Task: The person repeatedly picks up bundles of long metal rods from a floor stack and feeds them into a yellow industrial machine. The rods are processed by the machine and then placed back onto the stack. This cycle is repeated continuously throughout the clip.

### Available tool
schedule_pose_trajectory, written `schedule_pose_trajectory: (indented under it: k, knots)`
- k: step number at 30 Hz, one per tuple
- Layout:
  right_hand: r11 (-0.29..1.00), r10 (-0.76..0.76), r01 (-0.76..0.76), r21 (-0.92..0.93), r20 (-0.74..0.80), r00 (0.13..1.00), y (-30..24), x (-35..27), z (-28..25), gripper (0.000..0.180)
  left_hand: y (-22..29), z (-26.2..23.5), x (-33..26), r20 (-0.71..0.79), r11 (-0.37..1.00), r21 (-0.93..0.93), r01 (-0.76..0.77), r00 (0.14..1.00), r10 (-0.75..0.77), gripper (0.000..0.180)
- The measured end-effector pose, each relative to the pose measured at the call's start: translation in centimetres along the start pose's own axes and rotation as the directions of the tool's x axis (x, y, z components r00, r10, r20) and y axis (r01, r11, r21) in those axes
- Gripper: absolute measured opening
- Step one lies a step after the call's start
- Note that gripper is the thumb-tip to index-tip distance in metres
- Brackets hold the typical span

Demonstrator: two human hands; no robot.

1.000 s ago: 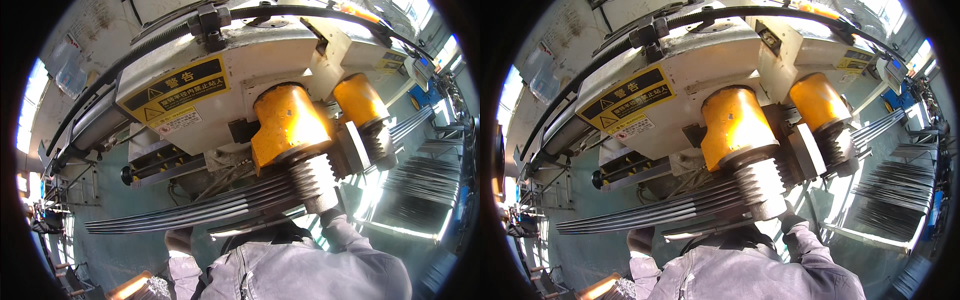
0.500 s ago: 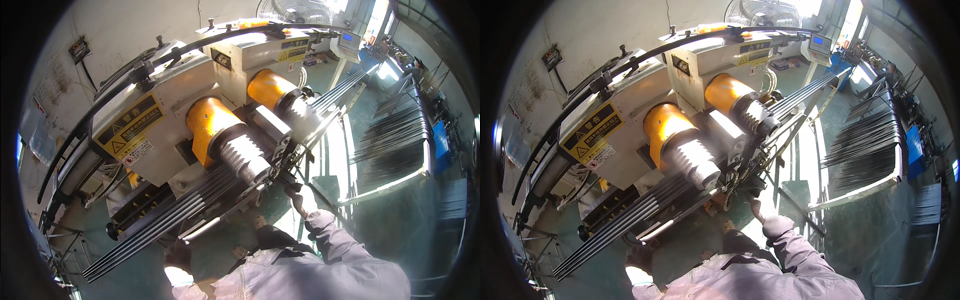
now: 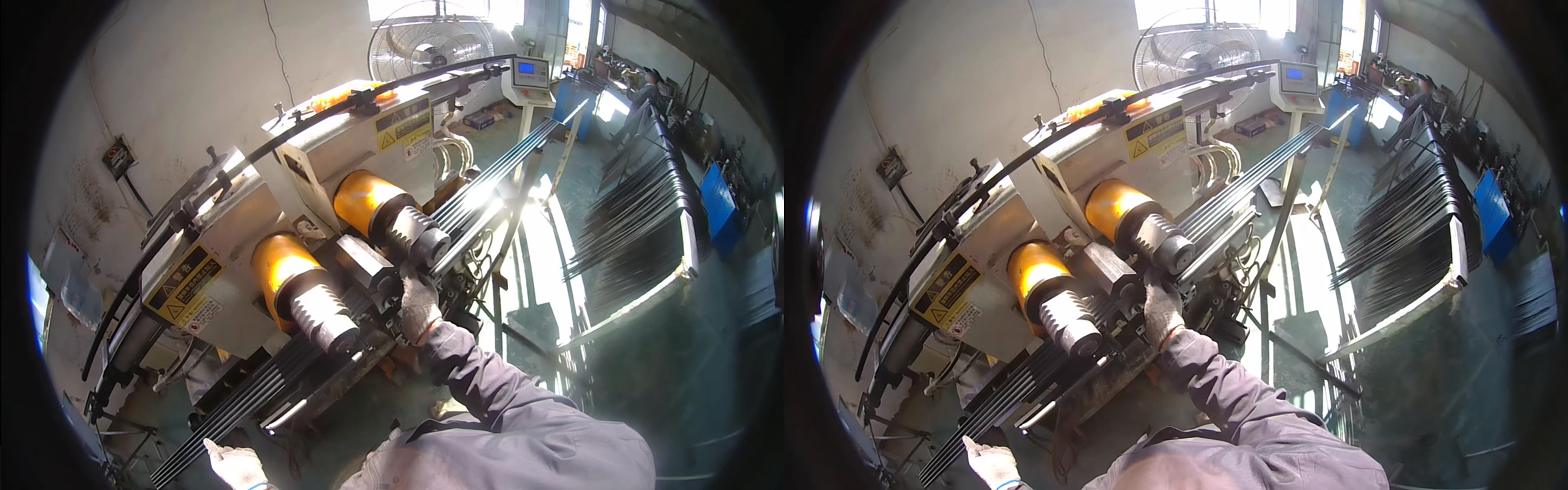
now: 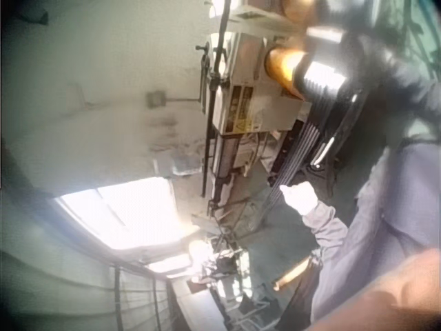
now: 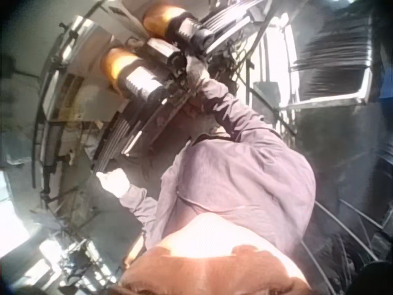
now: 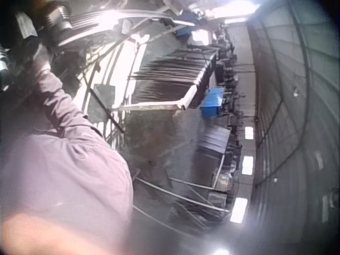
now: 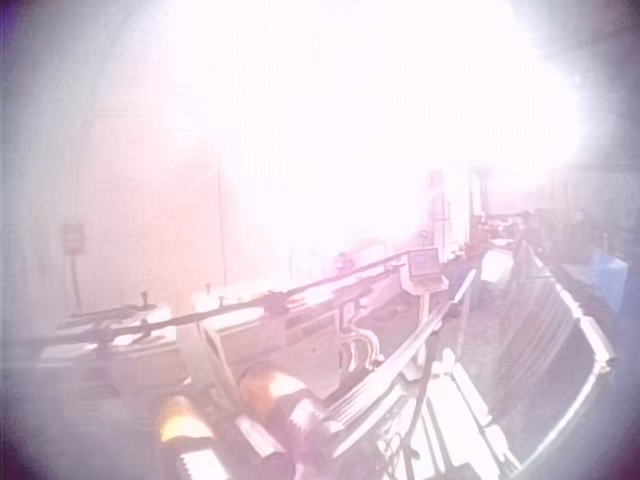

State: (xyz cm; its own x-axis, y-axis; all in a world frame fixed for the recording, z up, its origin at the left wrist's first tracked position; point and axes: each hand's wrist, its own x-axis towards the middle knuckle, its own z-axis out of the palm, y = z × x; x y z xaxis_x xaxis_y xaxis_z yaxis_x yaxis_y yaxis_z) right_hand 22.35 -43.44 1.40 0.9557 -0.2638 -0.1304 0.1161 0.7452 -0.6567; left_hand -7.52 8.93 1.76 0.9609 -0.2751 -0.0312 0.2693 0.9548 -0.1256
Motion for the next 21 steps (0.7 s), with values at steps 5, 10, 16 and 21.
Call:
schedule_pose_trajectory:
  k: [5, 10, 16, 21]
  knots:
    - [0.993, 0.004, -0.013, -0.119, -0.072, 0.997, 0.2, -0.3, 0.0, 0.036, 0.7, 2.7, 0.6, -0.131, 0.969, 0.232, 0.088, 0.990, -0.058, 0.074]
    - [0.942, -0.078, 0.068, -0.330, -0.015, 0.997, -1.6, -1.2, 0.8, 0.041, -2.1, 11.6, 4.2, 0.395, -0.300, 0.864, -0.404, 0.177, 0.901, 0.040]
    - [0.740, -0.163, 0.181, -0.648, 0.089, 0.983, -2.4, 0.2, 0.6, 0.027, -10.5, 25.0, 11.3, 0.452, -0.394, 0.863, -0.317, 0.131, 0.882, 0.032]
    - [-0.216, -0.027, 0.399, -0.891, 0.414, 0.910, -0.4, 4.4, -0.5, 0.031, -13.5, 28.6, 16.3, 0.557, -0.520, 0.830, -0.204, 0.235, 0.796, 0.042]
